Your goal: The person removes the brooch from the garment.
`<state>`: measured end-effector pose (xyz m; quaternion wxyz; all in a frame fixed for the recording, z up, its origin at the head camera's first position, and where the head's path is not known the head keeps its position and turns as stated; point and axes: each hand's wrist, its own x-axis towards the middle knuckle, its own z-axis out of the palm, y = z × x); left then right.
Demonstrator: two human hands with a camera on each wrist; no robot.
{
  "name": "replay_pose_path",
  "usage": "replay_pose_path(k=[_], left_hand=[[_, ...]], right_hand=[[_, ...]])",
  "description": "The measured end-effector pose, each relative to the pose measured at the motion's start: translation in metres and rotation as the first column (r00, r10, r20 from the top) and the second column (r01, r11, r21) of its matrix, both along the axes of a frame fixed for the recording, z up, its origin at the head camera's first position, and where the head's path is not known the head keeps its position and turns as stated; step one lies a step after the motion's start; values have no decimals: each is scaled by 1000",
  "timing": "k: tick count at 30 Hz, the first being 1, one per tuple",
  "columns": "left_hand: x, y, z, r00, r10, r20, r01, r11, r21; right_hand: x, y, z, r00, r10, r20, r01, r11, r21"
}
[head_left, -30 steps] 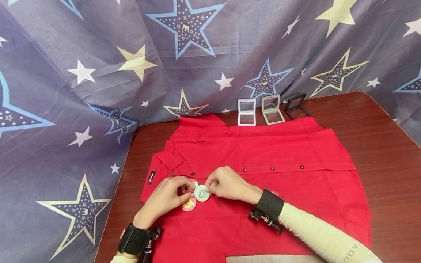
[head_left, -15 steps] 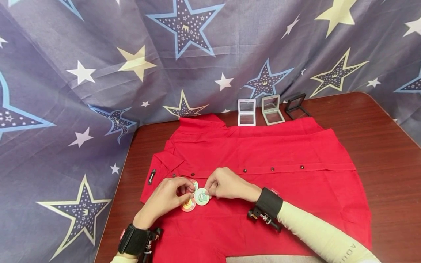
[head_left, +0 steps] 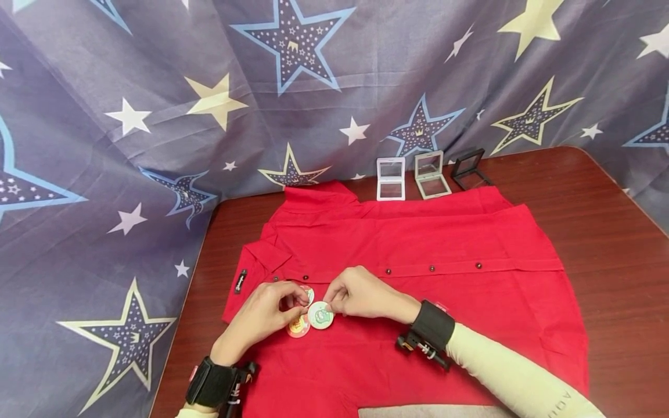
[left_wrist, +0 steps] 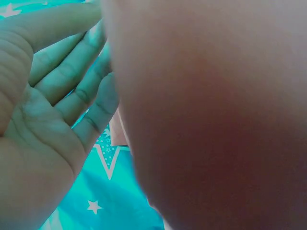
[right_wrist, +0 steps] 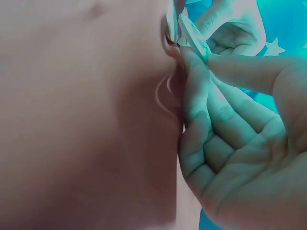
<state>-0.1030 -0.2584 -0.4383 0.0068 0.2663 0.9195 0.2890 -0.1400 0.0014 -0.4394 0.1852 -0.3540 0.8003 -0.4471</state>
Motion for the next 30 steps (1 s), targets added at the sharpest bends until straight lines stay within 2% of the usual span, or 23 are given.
replay_pose_path(k=[5, 10, 21, 30], left_hand=[[1, 2, 2, 1000, -5, 5, 5, 998, 63], [2, 6, 5, 1000, -4, 11, 3, 995, 95], [6, 15, 7, 998, 12, 66, -21, 991, 136], [9, 24, 7, 996, 26, 90, -41, 985, 167]], right_hand=[[2, 7, 5, 999, 2, -48, -4, 999, -52], [2, 13, 8, 999, 4, -54, -8, 996, -86], [3, 28, 12, 998, -11, -61, 5, 994, -105], [3, 39, 15, 989, -59, -133, 47, 994, -95]])
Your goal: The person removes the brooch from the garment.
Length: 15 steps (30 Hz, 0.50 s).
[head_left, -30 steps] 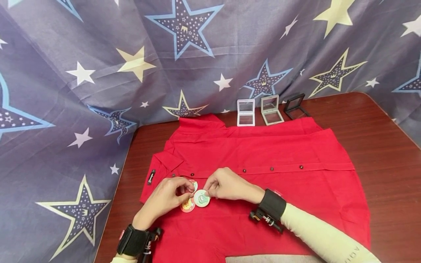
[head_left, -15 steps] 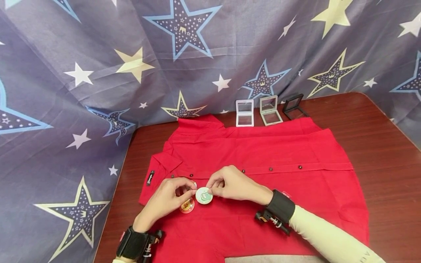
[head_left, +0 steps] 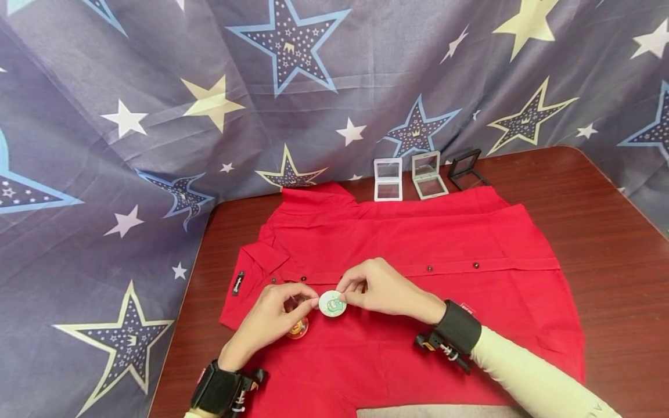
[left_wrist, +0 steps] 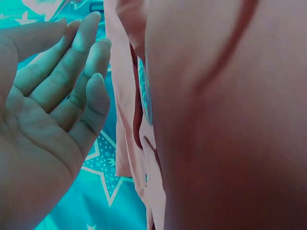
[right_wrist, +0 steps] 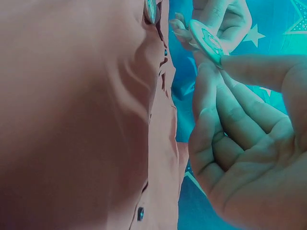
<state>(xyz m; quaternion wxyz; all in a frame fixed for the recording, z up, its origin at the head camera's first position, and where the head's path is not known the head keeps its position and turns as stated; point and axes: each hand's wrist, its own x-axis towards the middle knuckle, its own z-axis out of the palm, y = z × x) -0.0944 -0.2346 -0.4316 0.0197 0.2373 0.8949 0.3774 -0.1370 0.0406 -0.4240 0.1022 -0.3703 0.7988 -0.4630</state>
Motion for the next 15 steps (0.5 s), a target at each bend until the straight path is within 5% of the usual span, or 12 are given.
replay_pose_path(k=[15], left_hand=[[0, 22, 4, 989, -74, 125, 48, 979, 198]], right_hand=[[2, 26, 7, 998, -47, -42, 46, 999, -7]])
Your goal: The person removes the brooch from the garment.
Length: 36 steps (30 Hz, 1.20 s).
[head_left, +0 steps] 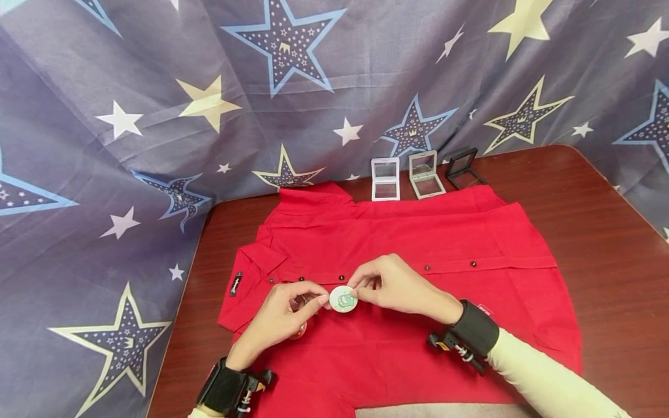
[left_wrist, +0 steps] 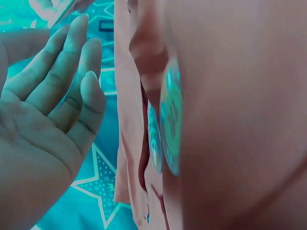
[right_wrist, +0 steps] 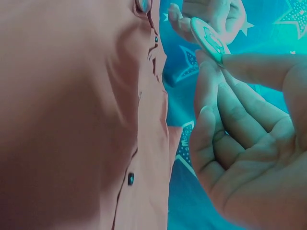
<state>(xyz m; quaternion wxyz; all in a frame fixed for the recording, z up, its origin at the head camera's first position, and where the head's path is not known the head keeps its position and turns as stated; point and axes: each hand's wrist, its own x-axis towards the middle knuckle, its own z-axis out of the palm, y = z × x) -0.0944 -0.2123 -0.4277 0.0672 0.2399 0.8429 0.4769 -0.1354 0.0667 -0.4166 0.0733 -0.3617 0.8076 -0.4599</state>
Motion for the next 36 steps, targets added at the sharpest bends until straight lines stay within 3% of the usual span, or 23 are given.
replay_pose_path(k=[3, 10, 20, 27, 36], left_hand=[[0, 6, 1, 1000, -19, -7, 19, 999, 31], [-4, 23, 4, 998, -15, -64, 16, 1000, 15], [-9, 44, 5, 998, -28, -64, 29, 999, 23], [-9, 52, 3, 998, 22, -57, -23, 1000, -4], [-7, 59, -1, 997, 71, -17, -69, 991, 111]], right_hand=[[0, 7, 1, 1000, -19, 0, 19, 1000, -2], [-1, 27, 5, 998, -63, 18, 63, 998, -4], [-3, 43, 12, 995, -94, 45, 95, 995, -21], [-3, 46, 10, 993, -108, 49, 111, 992, -59], [-3, 46, 8, 989, -120, 89, 128, 987, -96]])
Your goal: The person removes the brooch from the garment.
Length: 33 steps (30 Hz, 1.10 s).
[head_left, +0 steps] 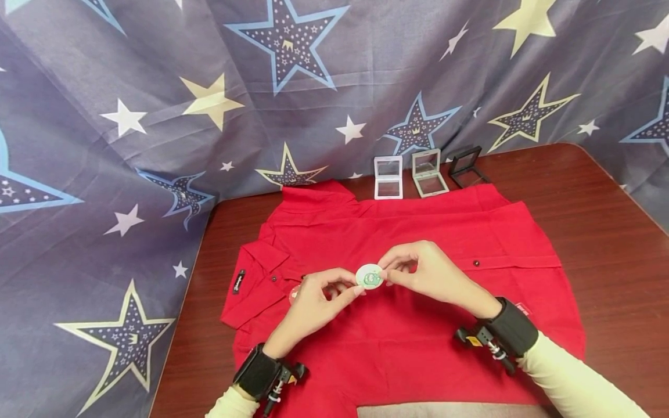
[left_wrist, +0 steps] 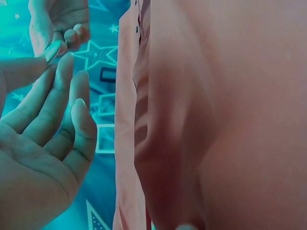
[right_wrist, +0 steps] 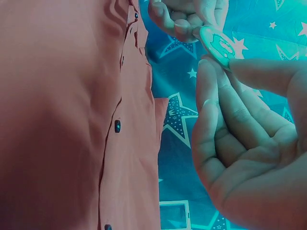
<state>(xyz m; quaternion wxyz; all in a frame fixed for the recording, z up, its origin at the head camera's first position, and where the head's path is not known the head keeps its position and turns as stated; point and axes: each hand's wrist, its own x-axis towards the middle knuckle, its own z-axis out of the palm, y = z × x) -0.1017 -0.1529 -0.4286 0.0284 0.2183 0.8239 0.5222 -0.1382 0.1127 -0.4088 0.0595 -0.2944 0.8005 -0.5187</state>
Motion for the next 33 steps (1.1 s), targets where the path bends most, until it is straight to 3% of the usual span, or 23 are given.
replay_pose_path(k=[7, 13, 23, 33], left_hand=[[0, 1, -2, 999, 27, -29, -27, 999, 18], [0, 2, 0, 999, 47, -13, -47, 997, 61], [10, 11, 29, 997, 71, -25, -69, 996, 53], [9, 12, 31, 996, 68, -49, -66, 997, 35]], right_hand=[[0, 1, -1, 999, 6, 38, -5, 1000, -17], [0, 1, -3, 999, 19, 47, -18, 1000, -23], [1, 0, -1, 999, -32, -38, 32, 999, 0], [0, 1, -1, 996, -36, -80, 37, 999, 22]])
